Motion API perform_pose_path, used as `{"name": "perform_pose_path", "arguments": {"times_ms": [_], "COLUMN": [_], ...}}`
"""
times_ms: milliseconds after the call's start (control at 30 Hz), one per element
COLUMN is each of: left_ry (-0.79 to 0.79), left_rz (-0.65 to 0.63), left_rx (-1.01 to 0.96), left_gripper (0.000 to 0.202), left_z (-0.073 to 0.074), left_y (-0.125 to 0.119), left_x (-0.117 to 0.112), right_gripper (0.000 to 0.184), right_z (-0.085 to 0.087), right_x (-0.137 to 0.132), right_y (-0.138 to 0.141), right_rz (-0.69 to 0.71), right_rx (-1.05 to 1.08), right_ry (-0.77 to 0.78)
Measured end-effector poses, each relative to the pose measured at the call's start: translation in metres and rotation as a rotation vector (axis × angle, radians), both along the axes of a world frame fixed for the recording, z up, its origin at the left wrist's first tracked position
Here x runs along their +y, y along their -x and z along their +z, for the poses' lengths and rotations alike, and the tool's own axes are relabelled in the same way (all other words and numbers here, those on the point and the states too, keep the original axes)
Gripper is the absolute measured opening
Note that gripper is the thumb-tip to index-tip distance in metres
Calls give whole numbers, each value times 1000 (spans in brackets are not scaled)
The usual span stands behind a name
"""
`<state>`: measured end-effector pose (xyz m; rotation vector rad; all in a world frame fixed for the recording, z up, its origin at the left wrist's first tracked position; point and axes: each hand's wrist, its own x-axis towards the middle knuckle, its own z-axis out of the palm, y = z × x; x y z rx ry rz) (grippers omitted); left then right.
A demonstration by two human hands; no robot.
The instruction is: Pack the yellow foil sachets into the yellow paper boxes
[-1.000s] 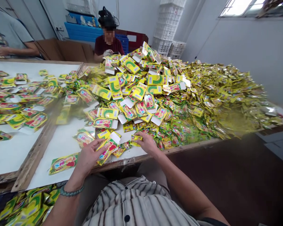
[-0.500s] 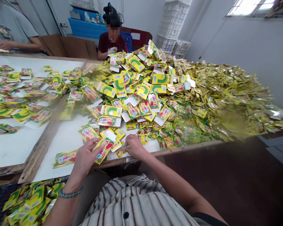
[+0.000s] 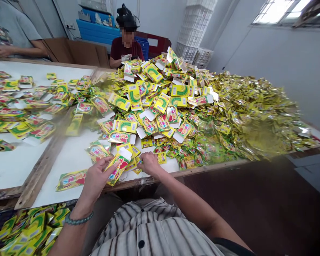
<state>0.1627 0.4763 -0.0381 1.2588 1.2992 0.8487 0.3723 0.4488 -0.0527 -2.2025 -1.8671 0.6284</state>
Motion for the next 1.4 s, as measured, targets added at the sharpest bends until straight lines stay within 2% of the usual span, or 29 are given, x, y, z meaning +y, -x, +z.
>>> {"name": "perform_pose_path", "arguments": {"times_ms": [133,267,367,433,567,700,900,1000,1067,1233,1300,1400], "left_ry": [32,55,105,136,140,138,233,279,293,308,294,273], "left_rz": [-49,-117,-172,-172,-161,-217,-170,-114,-74,-61,-58,-66], "left_rx": [14,55,-9,-93,-150,-132,-210,-247,-259,-273,-275,-264], "left_gripper": [59,57,58,59,56,51,52,54,55,57,54,53], "left_z": [-2,0,2,3,3,1,1,5,7,6,4,0], "left_y": [3,-5,-17,-23,-29,-32,-42,-45,-46,-42,-40,-36], "left_x": [-4,-10,-14,-17,-21,-25,-28,-25,-24,-21,-22,-23], "right_gripper": [18,27,32,33,32,27,29,24,17,13,13,7], "right_z": [3,11,16,19,28,32,32,33,29,6,0,1], "right_x": [-2,-9,-15,-18,-24,-24,-22,-25,-30,-41,-44,-46], "right_y": [-17,-33,-29,-24,-25,-30,-37,-48,-52,-40,-35,-40], "right_rz": [-182,-357,-349,-266,-135,-52,-108,-153,-152,-40,-52,-75], "right_rx": [175,552,911,959,752,684,695,487,280,-156,-212,-83], "right_ry": [-79,-280,-342,-329,-244,-145,-114,-216,-245,-124,-110,-142]}}
